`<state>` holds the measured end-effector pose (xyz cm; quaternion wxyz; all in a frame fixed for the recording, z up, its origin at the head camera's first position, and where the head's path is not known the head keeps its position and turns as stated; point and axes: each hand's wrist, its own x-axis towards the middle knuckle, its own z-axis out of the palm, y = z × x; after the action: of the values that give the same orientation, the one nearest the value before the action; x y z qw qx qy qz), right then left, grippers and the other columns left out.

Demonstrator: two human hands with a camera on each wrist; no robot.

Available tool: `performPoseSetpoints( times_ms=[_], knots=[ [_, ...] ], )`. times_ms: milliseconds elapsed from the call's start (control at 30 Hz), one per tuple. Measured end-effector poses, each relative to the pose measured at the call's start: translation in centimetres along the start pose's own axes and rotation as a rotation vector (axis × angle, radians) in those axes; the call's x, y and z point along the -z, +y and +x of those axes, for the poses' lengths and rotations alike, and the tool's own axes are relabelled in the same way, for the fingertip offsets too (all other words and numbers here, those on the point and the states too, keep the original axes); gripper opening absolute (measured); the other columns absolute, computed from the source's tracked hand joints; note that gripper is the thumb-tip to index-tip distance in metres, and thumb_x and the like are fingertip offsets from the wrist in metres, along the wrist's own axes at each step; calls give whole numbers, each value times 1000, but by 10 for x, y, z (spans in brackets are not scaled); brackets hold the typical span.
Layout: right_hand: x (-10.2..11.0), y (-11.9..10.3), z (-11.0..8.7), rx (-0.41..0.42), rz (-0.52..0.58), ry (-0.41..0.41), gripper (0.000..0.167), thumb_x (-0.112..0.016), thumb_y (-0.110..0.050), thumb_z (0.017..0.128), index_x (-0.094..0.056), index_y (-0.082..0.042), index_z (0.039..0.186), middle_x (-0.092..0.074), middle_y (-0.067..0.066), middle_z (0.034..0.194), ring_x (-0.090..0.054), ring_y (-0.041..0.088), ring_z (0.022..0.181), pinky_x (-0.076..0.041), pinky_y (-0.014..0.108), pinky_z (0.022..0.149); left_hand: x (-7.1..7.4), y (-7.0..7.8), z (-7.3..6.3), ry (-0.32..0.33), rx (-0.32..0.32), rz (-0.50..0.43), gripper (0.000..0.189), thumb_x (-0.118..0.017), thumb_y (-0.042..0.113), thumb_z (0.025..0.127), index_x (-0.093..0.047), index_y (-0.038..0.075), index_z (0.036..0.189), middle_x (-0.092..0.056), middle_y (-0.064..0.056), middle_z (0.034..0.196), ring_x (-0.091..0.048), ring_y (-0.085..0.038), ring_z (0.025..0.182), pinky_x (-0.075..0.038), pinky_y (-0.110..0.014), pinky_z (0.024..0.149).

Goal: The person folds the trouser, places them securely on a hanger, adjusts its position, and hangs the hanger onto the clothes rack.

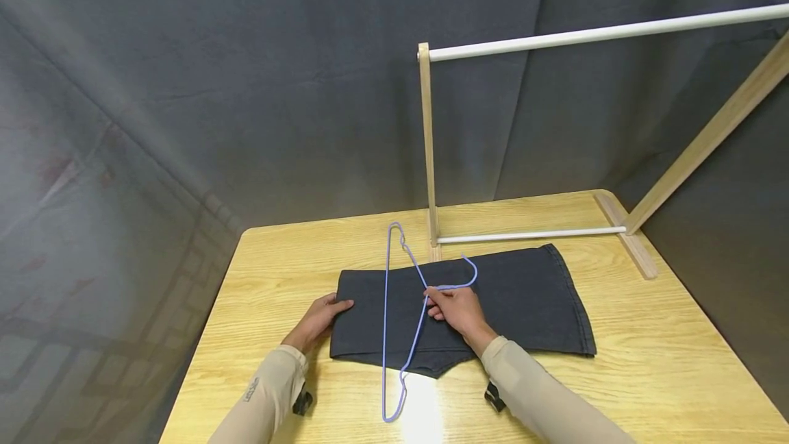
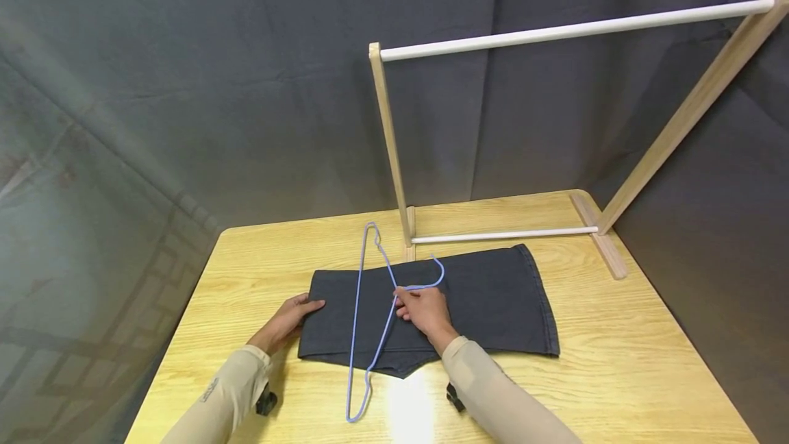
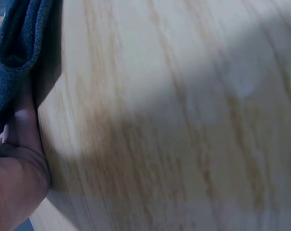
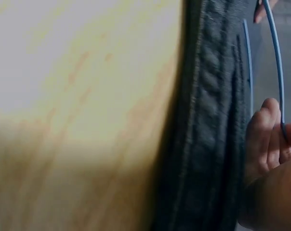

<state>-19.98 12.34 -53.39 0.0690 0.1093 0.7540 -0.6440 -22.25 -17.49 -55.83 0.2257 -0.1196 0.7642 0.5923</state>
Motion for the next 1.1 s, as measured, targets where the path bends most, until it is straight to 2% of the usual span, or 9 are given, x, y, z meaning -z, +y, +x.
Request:
performPoseSetpoints(
  times_ms=[300, 533, 800, 967, 1100],
  knots=[
    [-7, 7, -1, 35, -173, 7, 23, -70, -29, 93, -81, -9, 91, -76, 0, 76, -61, 2, 60, -44, 16, 63, -1, -1, 0, -11, -2, -31, 47, -63, 28, 97, -56, -2, 133, -72, -12, 111, -71, -15, 91, -61, -34, 80],
    [-6, 2, 2, -34, -148, -49, 25, -70, -32, 93, -81, -10, 97, -77, -3, 77, -60, 2, 61, -42, 16, 62, 1, -2, 3, -33, -19, -10, 54, -63, 31, 97, -52, 0, 140, -71, -14, 118, -71, -15, 95, -60, -34, 84],
    [-8, 1, -2, -58, -172, -47, 26, -71, -35, 92, -82, -11, 94, -76, -4, 77, -60, 4, 64, -42, 19, 64, 1, -5, 1, 1, -39, 52, 52, -64, 33, 97, -56, 1, 137, -71, -14, 118, -71, -15, 97, -59, -34, 85],
    [-11, 3, -6, -50, -192, -21, 27, -72, -35, 91, -82, -10, 92, -76, -3, 77, -59, 3, 63, -43, 21, 64, -1, -10, -4, 13, -67, 1, 54, -65, 31, 96, -54, 2, 140, -69, -18, 124, -70, -18, 101, -58, -36, 88],
    [-11, 4, -7, -37, -186, 0, 27, -73, -35, 90, -82, -10, 91, -76, -3, 76, -59, 3, 63, -42, 21, 64, 0, -9, -9, -15, -106, -44, 54, -65, 30, 96, -53, 4, 142, -72, -12, 115, -71, -15, 94, -59, -32, 82]
  ],
)
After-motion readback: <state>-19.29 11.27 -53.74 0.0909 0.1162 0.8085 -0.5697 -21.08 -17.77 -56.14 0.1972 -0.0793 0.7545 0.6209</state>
